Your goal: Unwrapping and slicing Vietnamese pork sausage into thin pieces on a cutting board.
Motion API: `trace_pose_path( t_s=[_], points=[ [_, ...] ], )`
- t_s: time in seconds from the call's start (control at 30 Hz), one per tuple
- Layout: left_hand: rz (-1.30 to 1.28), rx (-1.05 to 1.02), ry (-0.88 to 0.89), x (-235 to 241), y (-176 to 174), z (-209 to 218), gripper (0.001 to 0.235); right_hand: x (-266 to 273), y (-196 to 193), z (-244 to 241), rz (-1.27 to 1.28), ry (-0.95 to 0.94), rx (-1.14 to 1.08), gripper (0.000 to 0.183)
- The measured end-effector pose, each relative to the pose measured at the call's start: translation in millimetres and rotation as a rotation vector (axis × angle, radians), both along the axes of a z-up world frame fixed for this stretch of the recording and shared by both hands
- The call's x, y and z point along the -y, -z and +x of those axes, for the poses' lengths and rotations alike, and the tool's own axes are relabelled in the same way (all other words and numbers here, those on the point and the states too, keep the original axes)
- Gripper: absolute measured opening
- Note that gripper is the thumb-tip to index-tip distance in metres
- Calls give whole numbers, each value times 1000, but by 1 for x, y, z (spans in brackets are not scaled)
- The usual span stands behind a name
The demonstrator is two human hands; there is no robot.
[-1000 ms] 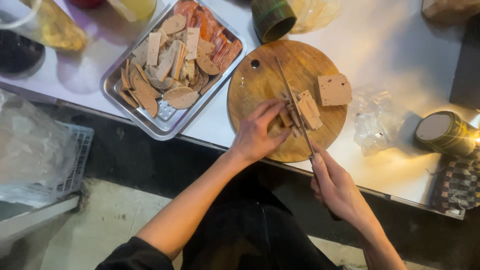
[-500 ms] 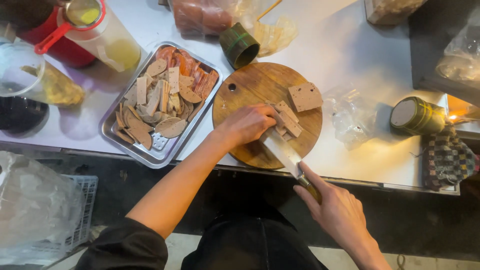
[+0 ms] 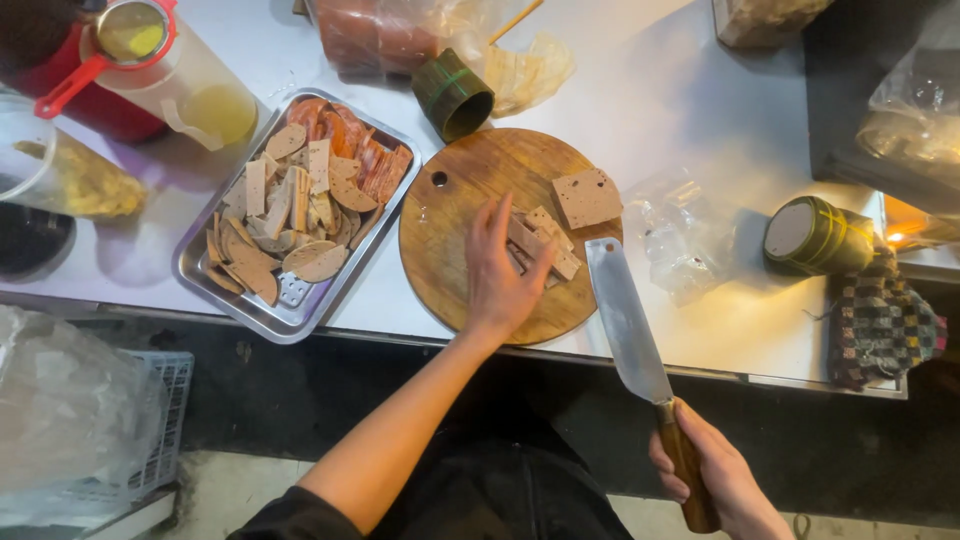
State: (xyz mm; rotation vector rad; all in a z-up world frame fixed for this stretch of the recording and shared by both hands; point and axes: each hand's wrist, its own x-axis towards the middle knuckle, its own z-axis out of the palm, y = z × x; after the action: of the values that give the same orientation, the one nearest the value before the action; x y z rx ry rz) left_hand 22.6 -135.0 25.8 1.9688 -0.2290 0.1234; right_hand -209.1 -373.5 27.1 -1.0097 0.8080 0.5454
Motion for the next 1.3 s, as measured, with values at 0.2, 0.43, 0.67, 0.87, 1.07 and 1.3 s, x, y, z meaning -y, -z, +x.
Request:
trace_pose_path(
  t_s=[0.2, 0.43, 0.67, 0.87, 1.07, 1.3],
  points=[
    [273, 152, -104, 36, -4, -2, 72, -29, 21, 32, 151, -45, 7, 50],
    [264, 178, -141, 29, 18, -4, 49, -68, 25, 63, 198, -211, 129, 54],
    [54, 287, -344, -69, -21, 0, 50, -132, -20, 116, 60, -460, 182, 37],
    [152, 277, -609, -208, -3, 3, 47, -241, -46, 165, 171, -732, 230, 32],
    [231, 241, -541, -256, 22, 8, 50, -241, -52, 171, 79, -767, 117, 34],
    [723, 65, -386, -255, 21, -2, 71, -180, -62, 146, -95, -712, 63, 41]
  ],
)
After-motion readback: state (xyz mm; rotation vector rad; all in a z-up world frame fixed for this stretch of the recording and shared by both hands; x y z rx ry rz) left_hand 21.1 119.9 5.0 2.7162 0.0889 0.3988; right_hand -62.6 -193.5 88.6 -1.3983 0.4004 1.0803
